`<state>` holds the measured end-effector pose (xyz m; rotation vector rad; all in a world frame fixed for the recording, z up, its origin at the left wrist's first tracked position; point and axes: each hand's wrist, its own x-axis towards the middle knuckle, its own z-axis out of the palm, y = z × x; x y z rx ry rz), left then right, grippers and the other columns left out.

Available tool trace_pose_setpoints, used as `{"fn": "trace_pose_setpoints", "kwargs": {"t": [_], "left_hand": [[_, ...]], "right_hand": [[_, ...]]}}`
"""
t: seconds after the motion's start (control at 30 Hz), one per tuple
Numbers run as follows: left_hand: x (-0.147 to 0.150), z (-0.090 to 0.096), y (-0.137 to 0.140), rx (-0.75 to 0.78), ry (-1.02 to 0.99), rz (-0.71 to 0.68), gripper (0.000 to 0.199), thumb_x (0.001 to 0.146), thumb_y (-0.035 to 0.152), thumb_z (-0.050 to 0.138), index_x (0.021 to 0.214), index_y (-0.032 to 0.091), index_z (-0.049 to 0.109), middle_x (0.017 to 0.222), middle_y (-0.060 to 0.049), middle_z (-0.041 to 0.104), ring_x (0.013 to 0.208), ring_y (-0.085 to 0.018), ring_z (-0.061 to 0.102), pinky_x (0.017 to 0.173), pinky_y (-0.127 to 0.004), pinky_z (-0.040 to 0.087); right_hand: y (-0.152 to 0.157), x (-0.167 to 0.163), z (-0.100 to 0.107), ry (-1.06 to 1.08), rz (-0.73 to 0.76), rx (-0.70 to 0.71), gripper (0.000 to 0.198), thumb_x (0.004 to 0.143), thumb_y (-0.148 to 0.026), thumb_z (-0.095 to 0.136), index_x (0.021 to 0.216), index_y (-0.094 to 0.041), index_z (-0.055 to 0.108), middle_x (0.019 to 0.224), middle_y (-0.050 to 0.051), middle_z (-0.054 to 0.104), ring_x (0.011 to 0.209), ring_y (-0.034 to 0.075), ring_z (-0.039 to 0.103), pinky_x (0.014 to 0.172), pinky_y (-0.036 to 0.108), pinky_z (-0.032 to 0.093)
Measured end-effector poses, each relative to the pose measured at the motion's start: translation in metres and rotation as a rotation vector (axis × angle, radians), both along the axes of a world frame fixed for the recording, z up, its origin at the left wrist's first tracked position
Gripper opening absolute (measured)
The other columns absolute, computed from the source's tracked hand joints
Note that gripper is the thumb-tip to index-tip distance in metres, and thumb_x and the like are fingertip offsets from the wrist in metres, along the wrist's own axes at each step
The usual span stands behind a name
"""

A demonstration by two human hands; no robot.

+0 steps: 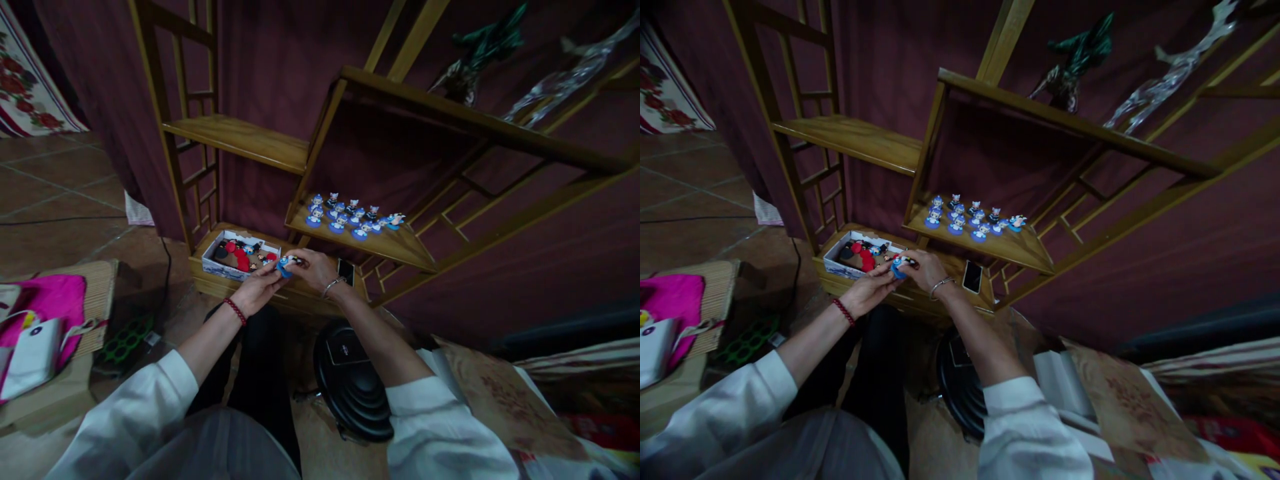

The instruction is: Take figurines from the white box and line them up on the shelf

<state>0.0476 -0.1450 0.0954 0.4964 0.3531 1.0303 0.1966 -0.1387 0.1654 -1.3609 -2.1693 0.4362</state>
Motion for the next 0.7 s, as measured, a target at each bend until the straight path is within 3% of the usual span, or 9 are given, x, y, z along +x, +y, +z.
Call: {"fn": "trace_pose_setpoints", "kwargs": {"t": [0.37, 0.7], "left_hand": [[-0.002, 0.000, 0.003, -0.020, 0.020, -0.014, 0.028, 0.068, 0.003, 0.061, 0.094, 0.015, 0.064, 0.096, -0.004, 0.063, 0.092, -0.013, 0.057, 0.096, -0.033, 0.035], [0.009, -0.004, 0.009, -0.041, 0.007, 0.034, 0.031, 0.067, 0.002, 0.061, 0.094, 0.017, 0.064, 0.095, -0.003, 0.063, 0.093, -0.013, 0.056, 0.095, -0.032, 0.036]], "right_hand": [[0.008, 0.001, 0.000, -0.054, 0.052, -0.034, 0.022, 0.073, -0.023, 0.059, 0.094, -0.021, 0.063, 0.075, 0.001, 0.058, 0.068, 0.012, 0.052, 0.063, 0.022, 0.038], [0.012, 0.005, -0.009, -0.089, -0.030, -0.005, 0.022, 0.075, -0.028, 0.057, 0.095, -0.021, 0.061, 0.080, 0.003, 0.060, 0.071, 0.014, 0.054, 0.065, 0.024, 0.039]]}}
